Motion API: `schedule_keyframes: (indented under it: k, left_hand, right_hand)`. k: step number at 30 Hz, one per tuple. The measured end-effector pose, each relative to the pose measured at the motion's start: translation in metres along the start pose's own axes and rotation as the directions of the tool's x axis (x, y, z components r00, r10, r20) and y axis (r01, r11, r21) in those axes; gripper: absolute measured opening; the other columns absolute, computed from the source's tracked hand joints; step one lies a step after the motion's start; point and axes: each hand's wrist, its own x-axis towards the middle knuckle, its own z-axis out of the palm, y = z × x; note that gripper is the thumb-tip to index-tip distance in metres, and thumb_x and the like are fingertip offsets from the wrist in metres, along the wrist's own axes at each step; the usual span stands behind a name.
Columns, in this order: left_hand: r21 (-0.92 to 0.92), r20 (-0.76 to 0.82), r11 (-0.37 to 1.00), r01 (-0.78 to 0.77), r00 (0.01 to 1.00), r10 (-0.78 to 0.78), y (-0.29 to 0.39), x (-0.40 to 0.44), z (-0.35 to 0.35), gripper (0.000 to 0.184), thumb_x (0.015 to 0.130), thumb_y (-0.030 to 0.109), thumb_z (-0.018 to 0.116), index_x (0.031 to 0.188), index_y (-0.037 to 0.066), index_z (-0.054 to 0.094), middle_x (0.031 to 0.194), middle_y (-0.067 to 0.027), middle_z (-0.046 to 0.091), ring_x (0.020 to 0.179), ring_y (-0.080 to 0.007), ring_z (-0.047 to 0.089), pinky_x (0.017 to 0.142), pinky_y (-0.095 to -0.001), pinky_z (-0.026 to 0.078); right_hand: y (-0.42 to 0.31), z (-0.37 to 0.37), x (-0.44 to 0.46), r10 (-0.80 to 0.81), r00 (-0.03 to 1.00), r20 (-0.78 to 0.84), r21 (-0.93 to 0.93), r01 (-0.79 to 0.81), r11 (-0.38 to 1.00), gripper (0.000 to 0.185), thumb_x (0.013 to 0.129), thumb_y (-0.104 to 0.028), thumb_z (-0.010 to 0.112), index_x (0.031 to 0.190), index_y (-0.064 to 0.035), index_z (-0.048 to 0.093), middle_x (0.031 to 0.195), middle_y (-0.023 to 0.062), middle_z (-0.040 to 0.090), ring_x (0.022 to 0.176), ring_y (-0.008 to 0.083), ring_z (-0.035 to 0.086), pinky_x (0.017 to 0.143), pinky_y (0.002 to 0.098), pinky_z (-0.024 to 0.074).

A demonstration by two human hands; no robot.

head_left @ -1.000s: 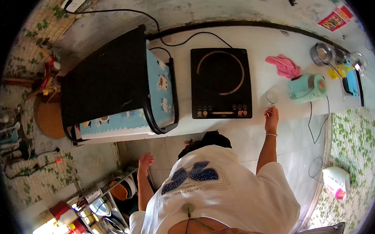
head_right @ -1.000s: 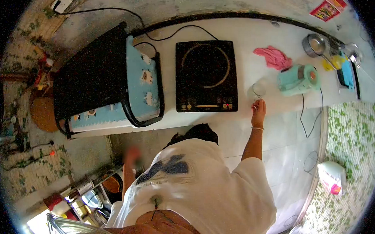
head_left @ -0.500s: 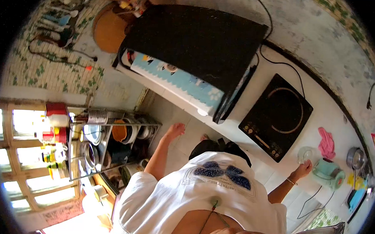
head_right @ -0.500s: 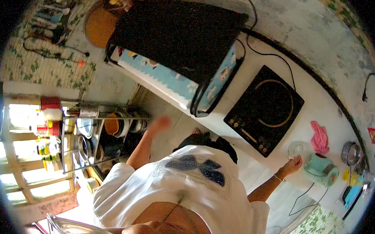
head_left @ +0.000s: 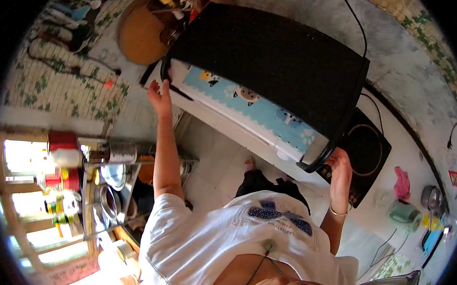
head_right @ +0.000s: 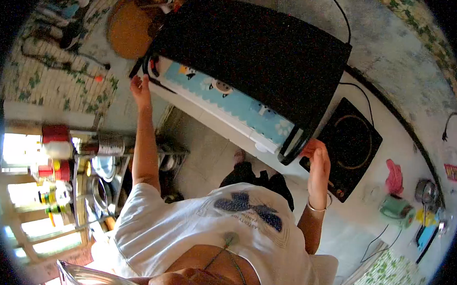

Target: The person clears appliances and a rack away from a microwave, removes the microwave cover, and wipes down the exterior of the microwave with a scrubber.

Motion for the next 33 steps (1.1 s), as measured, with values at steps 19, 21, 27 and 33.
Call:
schedule_keyframes:
  k: [19, 21, 27, 33]
  left_hand:
    - [-0.463, 0.604, 0.678, 0.571, 0.763, -0.230, 0.041, 0.096, 0.047, 0.044, 0.085, 0.042, 0.060, 0.058, 0.017, 0.035, 0.051, 0.0074, 0.030, 0.043, -0.0038, 0.024, 0.039, -0.0226, 0.017]
    - [-0.485, 0.621, 0.665, 0.569, 0.759, -0.196, 0.050, 0.095, 0.042, 0.043, 0.085, 0.041, 0.060, 0.058, 0.017, 0.037, 0.051, 0.0073, 0.030, 0.042, -0.0041, 0.024, 0.039, -0.0229, 0.017]
    - [-0.372, 0.562, 0.780, 0.503, 0.791, -0.242, 0.034, 0.100, 0.041, 0.045, 0.085, 0.045, 0.058, 0.057, 0.014, 0.043, 0.050, 0.0046, 0.039, 0.043, -0.0063, 0.033, 0.040, -0.0241, 0.024]
    - [-0.424, 0.598, 0.774, 0.469, 0.787, -0.150, 0.050, 0.097, 0.034, 0.044, 0.085, 0.043, 0.059, 0.059, 0.011, 0.045, 0.049, 0.0054, 0.037, 0.043, -0.0045, 0.034, 0.039, -0.0234, 0.024]
  right_hand:
    - [-0.103, 0.081, 0.037, -0.027, 0.886, -0.462, -0.106, -0.025, 0.994, 0.032, 0.086, -0.033, 0.060, 0.069, -0.0140, 0.041, 0.047, -0.0074, 0.032, 0.033, 0.0023, 0.024, 0.031, 0.0204, 0.0160]
    - [-0.098, 0.075, 0.038, -0.009, 0.889, -0.457, -0.081, -0.031, 0.996, 0.031, 0.087, -0.033, 0.060, 0.070, -0.0138, 0.042, 0.047, -0.0074, 0.032, 0.034, 0.0022, 0.024, 0.031, 0.0202, 0.0160]
    - [-0.097, 0.071, 0.042, -0.073, 0.907, -0.415, -0.081, 0.043, 0.996, 0.026, 0.087, -0.030, 0.060, 0.071, -0.0150, 0.045, 0.048, -0.0080, 0.032, 0.034, 0.0018, 0.023, 0.030, 0.0190, 0.0160]
    - [-0.071, 0.061, 0.035, -0.044, 0.908, -0.416, -0.053, 0.024, 0.998, 0.029, 0.088, -0.028, 0.058, 0.066, -0.0169, 0.043, 0.045, -0.0068, 0.032, 0.032, 0.0023, 0.024, 0.029, 0.0200, 0.0152]
